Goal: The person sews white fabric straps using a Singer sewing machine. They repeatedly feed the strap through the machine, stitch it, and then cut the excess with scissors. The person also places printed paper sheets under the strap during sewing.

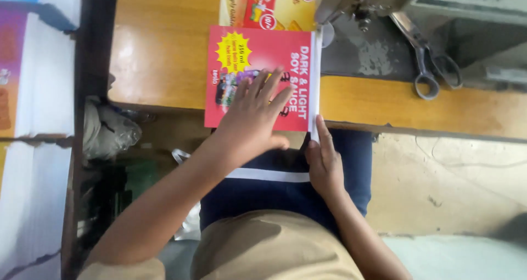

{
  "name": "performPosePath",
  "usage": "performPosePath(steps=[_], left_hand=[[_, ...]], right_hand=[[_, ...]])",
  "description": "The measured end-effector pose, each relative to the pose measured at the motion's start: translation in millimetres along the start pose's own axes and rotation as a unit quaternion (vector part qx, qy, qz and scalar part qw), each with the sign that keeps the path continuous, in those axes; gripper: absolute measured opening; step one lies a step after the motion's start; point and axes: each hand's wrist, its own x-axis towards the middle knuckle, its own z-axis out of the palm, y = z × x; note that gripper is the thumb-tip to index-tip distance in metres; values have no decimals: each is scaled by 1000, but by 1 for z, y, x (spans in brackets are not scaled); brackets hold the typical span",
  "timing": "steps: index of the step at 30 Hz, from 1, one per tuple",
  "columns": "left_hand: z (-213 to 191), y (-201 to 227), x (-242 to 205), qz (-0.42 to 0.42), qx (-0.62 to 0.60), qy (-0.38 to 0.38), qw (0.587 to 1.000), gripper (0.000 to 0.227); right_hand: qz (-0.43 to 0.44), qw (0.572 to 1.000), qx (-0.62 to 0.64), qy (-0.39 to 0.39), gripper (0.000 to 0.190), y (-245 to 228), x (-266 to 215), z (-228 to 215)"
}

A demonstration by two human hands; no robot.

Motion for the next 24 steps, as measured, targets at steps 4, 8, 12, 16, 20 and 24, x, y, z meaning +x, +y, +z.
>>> performPosePath(steps=[4, 8, 12, 16, 20, 24], left_hand=[[34, 4, -19, 7, 66, -17, 998, 106], [69, -2, -25, 52, 85, 136, 986, 71], [63, 10, -41, 49, -1, 121, 991, 60], [66, 13, -47, 58, -10, 116, 991, 58], [59, 6, -42, 63, -43, 65, 995, 74], [76, -7, -17, 76, 2, 103, 992, 63]], right_hand=[[-46, 997, 62, -4, 59, 0, 0, 2], [-50, 993, 106, -5, 58, 4, -1, 6], [-48, 976, 213, -5, 53, 2, -2, 9], [-16, 960, 280, -10, 56, -2, -5, 8], [-11, 947, 321, 4, 55, 4, -7, 15], [-7, 951, 310, 19, 55, -1, -8, 16]])
